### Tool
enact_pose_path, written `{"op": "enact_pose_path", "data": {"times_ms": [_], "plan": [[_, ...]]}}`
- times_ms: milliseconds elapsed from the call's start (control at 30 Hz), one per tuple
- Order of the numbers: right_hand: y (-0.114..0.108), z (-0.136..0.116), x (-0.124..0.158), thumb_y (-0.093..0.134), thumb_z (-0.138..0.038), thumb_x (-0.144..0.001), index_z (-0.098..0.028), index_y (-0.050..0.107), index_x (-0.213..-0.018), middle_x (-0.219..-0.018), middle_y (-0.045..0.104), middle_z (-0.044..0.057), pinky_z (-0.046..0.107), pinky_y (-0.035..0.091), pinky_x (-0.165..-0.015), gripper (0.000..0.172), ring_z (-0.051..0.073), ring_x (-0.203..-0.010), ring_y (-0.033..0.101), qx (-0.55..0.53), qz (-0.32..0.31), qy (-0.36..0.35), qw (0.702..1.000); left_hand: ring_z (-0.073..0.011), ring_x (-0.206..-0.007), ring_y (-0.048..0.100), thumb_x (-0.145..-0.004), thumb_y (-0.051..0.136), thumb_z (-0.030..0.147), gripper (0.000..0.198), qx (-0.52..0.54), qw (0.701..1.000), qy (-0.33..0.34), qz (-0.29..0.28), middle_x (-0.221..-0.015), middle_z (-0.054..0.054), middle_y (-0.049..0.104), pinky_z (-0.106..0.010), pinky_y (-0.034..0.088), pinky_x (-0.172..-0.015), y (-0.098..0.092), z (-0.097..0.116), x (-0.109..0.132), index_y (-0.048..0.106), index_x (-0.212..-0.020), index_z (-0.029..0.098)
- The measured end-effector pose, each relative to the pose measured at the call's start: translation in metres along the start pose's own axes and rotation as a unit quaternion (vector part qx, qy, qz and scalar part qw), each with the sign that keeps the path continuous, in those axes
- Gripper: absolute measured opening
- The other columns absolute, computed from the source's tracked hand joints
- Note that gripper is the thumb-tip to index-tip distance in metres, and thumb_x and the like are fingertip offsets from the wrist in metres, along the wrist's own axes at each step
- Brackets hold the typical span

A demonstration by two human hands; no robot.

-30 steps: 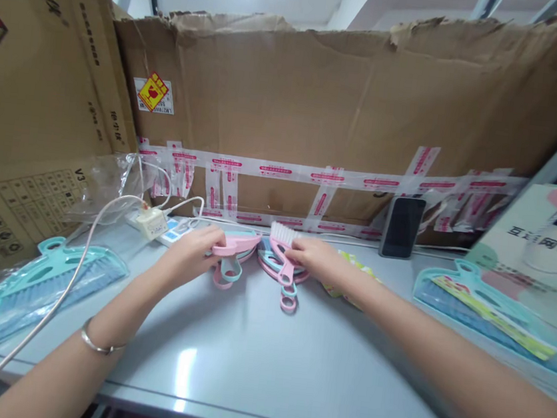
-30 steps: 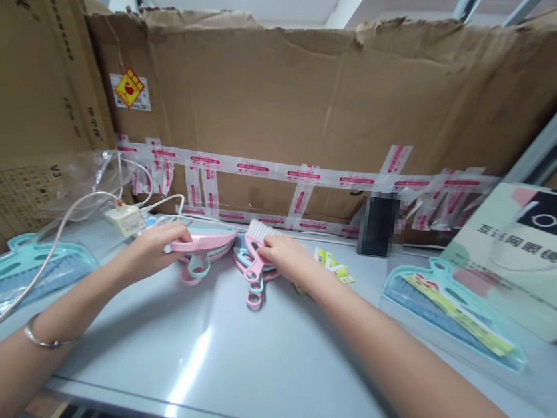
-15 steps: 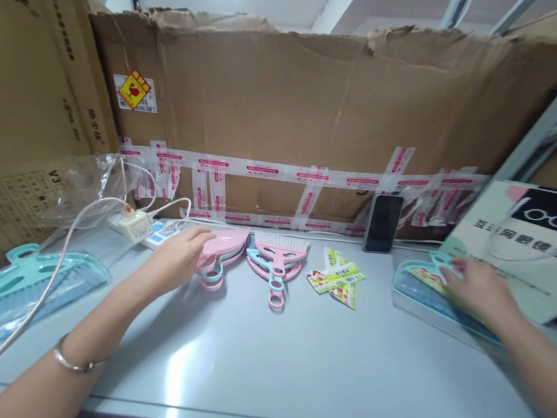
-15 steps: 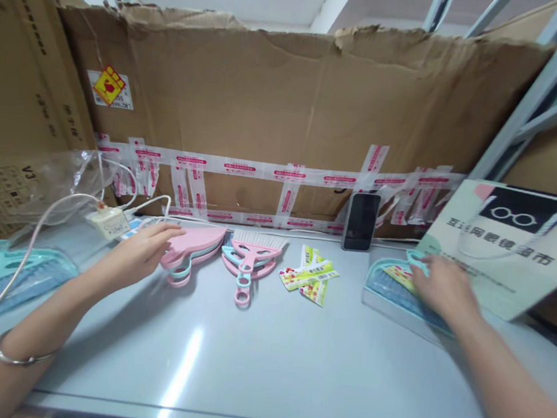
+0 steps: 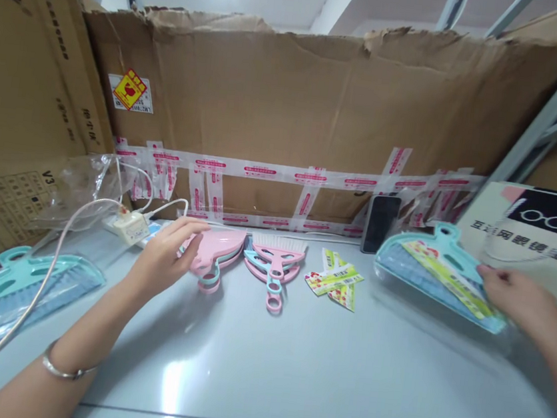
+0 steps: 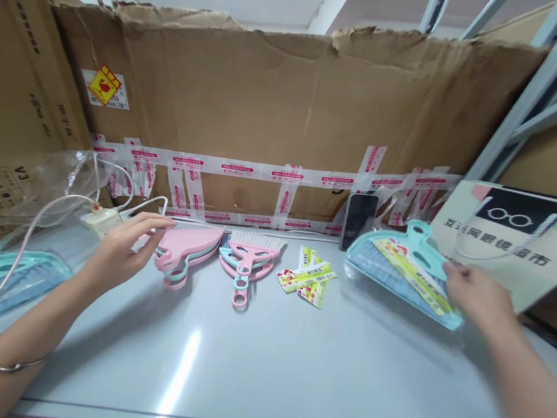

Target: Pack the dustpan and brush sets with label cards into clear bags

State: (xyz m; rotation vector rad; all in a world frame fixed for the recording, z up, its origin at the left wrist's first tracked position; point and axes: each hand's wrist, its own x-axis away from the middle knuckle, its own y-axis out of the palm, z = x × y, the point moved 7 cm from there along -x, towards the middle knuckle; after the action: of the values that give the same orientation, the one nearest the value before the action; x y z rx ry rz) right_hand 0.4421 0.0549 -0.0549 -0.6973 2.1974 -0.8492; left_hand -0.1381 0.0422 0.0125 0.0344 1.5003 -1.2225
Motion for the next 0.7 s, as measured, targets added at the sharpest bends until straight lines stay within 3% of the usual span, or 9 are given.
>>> {"op": "enact_pose_path", "data": {"times_ms": [100, 167, 267, 367, 433, 567, 600, 633, 700], "plan": [[-0.016, -0.080, 0.029, 0.052, -0.033, -0.079, -0.024, 0.049, -0.061, -0.077, 0.063, 0.017, 0.037, 0.035, -0.059, 0.020, 0.020, -0.068, 0.054, -0.015, -0.016, -0.032, 0.999, -0.0158, -0.073, 0.061, -0.085, 0.048, 0.030, 0.022, 0.080, 0.992, -0.091, 0.019, -0.092, -0.008, 0.064, -0.027, 0.049, -0.066, 0.000, -0.001, -0.006, 0.061, -0.097, 0.017], [-0.012, -0.150, 0.056, 0.051, -0.037, -0.080, -0.022, 0.053, -0.067, -0.077, 0.063, 0.013, 0.034, 0.036, -0.059, 0.020, 0.018, -0.066, 0.051, -0.058, -0.067, -0.108, 0.990, -0.0127, -0.056, 0.057, -0.084, 0.049, 0.040, 0.030, 0.169, 0.967, -0.188, -0.023, -0.080, -0.005, 0.064, -0.025, 0.046, -0.053, 0.012, -0.002, -0.010, 0.060, -0.101, 0.018], [0.007, -0.241, 0.100, 0.050, -0.039, -0.082, -0.020, 0.053, -0.066, -0.068, 0.060, 0.005, 0.030, 0.034, -0.056, 0.024, 0.015, -0.061, 0.049, -0.140, -0.121, -0.227, 0.956, -0.0104, -0.040, 0.049, -0.081, 0.050, 0.052, 0.047, 0.327, 0.881, -0.316, -0.129, -0.061, 0.001, 0.060, -0.020, 0.036, -0.037, 0.039, 0.004, -0.012, 0.052, -0.116, 0.020], [0.033, -0.296, 0.136, 0.049, -0.040, -0.083, -0.019, 0.050, -0.063, -0.062, 0.056, 0.001, 0.027, 0.034, -0.055, 0.029, 0.014, -0.059, 0.048, -0.210, -0.173, -0.304, 0.913, -0.0083, -0.030, 0.040, -0.076, 0.054, 0.056, 0.048, 0.411, 0.797, -0.411, -0.164, -0.045, 0.006, 0.049, -0.017, 0.024, -0.029, 0.056, 0.004, -0.007, 0.054, -0.105, 0.018], [0.044, -0.311, 0.152, 0.049, -0.041, -0.083, -0.019, 0.052, -0.068, -0.066, 0.058, 0.002, 0.028, 0.037, -0.058, 0.027, 0.015, -0.062, 0.050, -0.253, -0.194, -0.317, 0.893, -0.0064, -0.026, 0.033, -0.074, 0.058, 0.054, 0.039, 0.411, 0.778, -0.460, -0.123, -0.038, 0.008, 0.041, -0.016, 0.019, -0.026, 0.057, -0.006, -0.002, 0.055, -0.088, 0.017], [0.018, -0.302, 0.178, 0.051, -0.039, -0.083, -0.020, 0.054, -0.084, -0.087, 0.058, 0.005, 0.032, 0.042, -0.074, 0.019, 0.018, -0.082, 0.053, -0.374, -0.052, -0.343, 0.860, -0.0056, -0.023, 0.030, -0.077, 0.056, 0.047, 0.029, 0.405, 0.774, -0.487, -0.008, -0.035, 0.010, 0.038, -0.015, 0.017, -0.024, 0.050, -0.025, 0.010, 0.049, -0.076, 0.019], [0.015, -0.296, 0.187, 0.050, -0.038, -0.084, -0.020, 0.054, -0.082, -0.085, 0.057, 0.005, 0.032, 0.042, -0.074, 0.018, 0.017, -0.081, 0.052, -0.398, -0.051, -0.341, 0.850, -0.0058, -0.023, 0.030, -0.078, 0.055, 0.046, 0.028, 0.410, 0.773, -0.485, 0.013, -0.035, 0.010, 0.038, -0.015, 0.018, -0.024, 0.049, -0.027, 0.011, 0.048, -0.075, 0.019], [0.018, -0.291, 0.195, 0.050, -0.039, -0.084, -0.020, 0.054, -0.080, -0.082, 0.057, 0.003, 0.031, 0.043, -0.073, 0.019, 0.016, -0.078, 0.053, -0.421, -0.092, -0.326, 0.841, -0.0061, -0.023, 0.031, -0.079, 0.054, 0.045, 0.027, 0.415, 0.773, -0.479, 0.032, -0.034, 0.010, 0.038, -0.015, 0.020, -0.024, 0.048, -0.028, 0.012, 0.047, -0.074, 0.020], [0.040, -0.283, 0.212, 0.053, -0.043, -0.082, -0.020, 0.056, -0.080, -0.076, 0.059, 0.002, 0.029, 0.046, -0.067, 0.023, 0.014, -0.070, 0.055, -0.465, -0.244, -0.243, 0.815, -0.0066, -0.022, 0.031, -0.080, 0.052, 0.044, 0.025, 0.420, 0.778, -0.463, 0.062, -0.034, 0.010, 0.038, -0.016, 0.021, -0.024, 0.046, -0.027, 0.011, 0.046, -0.074, 0.020]]}}
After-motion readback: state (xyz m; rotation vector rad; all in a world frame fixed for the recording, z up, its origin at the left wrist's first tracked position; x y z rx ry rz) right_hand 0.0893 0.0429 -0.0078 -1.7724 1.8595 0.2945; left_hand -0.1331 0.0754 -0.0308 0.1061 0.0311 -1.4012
